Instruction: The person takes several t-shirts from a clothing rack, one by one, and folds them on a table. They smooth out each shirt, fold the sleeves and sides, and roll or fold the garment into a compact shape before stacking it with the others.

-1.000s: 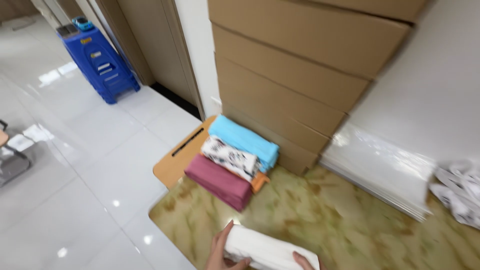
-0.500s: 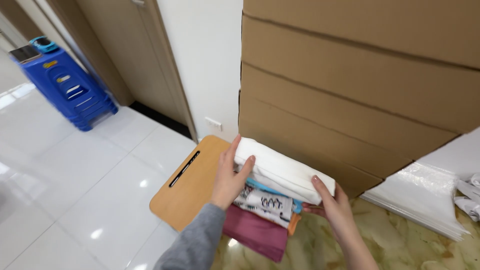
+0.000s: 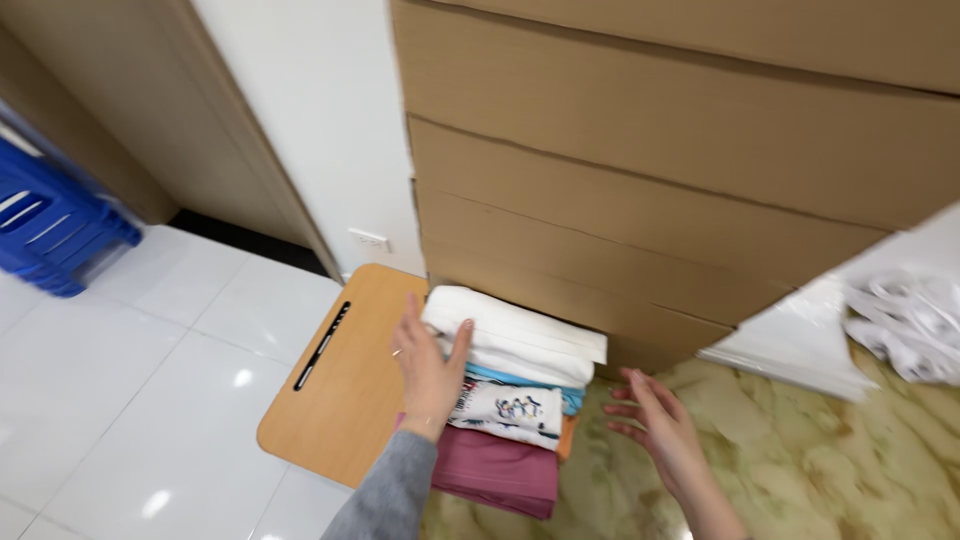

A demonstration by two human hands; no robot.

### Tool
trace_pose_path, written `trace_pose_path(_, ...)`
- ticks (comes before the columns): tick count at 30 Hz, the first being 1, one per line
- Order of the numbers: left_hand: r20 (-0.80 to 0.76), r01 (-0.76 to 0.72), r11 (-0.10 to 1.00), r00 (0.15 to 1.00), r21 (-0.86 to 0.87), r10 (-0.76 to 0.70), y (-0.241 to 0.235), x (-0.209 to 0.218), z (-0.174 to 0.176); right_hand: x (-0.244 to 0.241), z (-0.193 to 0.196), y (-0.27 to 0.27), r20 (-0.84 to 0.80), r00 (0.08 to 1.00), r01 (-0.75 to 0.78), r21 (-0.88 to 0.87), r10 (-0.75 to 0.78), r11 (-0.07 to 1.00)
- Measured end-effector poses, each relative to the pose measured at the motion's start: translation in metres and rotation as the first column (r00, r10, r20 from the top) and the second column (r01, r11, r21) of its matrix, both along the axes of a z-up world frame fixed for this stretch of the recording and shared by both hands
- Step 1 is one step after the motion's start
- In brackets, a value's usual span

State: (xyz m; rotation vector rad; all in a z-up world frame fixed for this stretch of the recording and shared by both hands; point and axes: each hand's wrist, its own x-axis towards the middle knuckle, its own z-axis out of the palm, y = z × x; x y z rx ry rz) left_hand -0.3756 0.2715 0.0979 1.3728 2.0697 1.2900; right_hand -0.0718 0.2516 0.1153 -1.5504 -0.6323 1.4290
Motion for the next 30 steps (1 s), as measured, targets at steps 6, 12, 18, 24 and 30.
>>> trace_pose_path(6, 0.041, 0.135, 0.948, 0.987, 0.289, -0.153, -0.088, 0.086, 0.055, 0.114, -0.006, -0.098, -0.042, 0.984, 0.175, 0.019, -0.174, 0.984)
trace_pose_path(12, 0.319, 0.703, 0.709, 0.685, -0.054, -0.655, -0.130, 0.181, 0.008, 0.200, 0.013, -0.193, -0.069, 0.907, 0.420, 0.092, -0.415, 0.903)
trace_pose_path(18, 0.412, 0.800, 0.574, 0.589, -0.174, -0.695, -0.188, 0.264, 0.013, 0.275, -0.001, -0.270, -0.123, 0.848, 0.529, 0.134, -0.516, 0.838)
trace_pose_path(24, 0.581, 0.663, 0.746, 0.628, -0.051, -0.519, -0.252, 0.326, -0.013, 0.338, 0.006, -0.332, -0.121, 0.911, 0.409, 0.142, -0.395, 0.901)
trace_pose_path(30, 0.718, 0.646, 0.759, 0.564, -0.078, -0.407, -0.327, 0.421, 0.002, 0.426, 0.034, -0.419, -0.087, 0.936, 0.351, 0.288, -0.341, 0.891)
